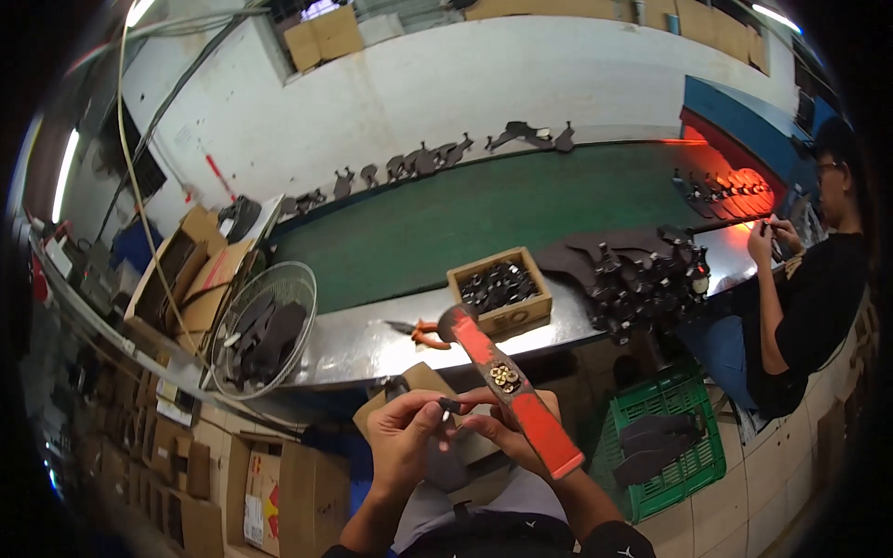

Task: Manually assemble and secure shoe components using a hammer and pliers in a manufacturing environment.

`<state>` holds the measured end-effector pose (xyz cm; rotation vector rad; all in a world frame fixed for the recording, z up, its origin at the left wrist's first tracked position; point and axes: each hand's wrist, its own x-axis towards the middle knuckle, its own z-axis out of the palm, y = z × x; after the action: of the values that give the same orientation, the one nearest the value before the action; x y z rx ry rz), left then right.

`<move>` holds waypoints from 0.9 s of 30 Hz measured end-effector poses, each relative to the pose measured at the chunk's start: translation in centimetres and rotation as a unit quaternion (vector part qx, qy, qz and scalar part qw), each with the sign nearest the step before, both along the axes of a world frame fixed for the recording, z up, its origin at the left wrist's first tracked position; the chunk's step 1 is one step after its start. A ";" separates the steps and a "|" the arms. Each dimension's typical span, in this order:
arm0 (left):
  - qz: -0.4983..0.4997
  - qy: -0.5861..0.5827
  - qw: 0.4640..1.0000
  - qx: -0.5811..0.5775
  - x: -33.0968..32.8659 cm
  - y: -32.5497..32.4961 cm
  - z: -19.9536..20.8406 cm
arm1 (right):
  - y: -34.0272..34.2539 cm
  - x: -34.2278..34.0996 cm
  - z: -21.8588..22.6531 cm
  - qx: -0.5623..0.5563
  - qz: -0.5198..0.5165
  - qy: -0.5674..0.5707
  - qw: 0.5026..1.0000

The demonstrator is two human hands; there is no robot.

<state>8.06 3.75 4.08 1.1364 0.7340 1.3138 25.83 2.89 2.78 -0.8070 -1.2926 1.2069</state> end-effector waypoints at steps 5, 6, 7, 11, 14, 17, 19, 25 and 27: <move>0.104 0.158 0.966 0.177 -4.7 -0.9 -2.4 | 0.2 -3.3 1.1 0.003 0.052 -0.042 0.998; 0.139 0.196 0.949 0.206 -5.6 -1.1 -3.0 | 0.2 -3.9 0.9 -0.015 0.065 -0.036 0.997; 0.172 0.233 0.928 0.234 -6.5 -0.9 -3.5 | 0.5 -4.5 0.5 -0.031 0.077 -0.031 0.996; 0.381 0.449 0.790 0.169 -10.7 4.0 -10.4 | 5.3 -7.2 -3.4 -0.019 0.055 -0.092 0.994; 0.293 0.446 0.816 0.223 -12.6 8.0 -14.5 | 9.8 -9.1 -4.8 0.081 0.053 -0.176 0.980; 0.186 0.333 0.918 0.105 -11.9 7.5 -14.8 | 11.6 -9.9 -7.2 0.064 0.048 -0.244 0.966; 0.177 0.333 0.920 0.105 -11.2 6.5 -13.4 | 11.7 -10.2 -7.8 0.075 0.055 -0.222 0.971; 0.228 0.372 0.872 0.222 -11.6 6.1 -14.5 | 10.5 -10.7 -7.1 0.076 0.095 -0.290 0.949; 0.227 0.377 0.873 0.212 -11.7 6.3 -15.1 | 10.7 -10.8 -7.6 0.076 0.097 -0.282 0.951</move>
<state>-3.64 10.02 -11.03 1.9717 1.3897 1.4508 15.04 13.58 -4.84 -0.9673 -1.9452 1.0424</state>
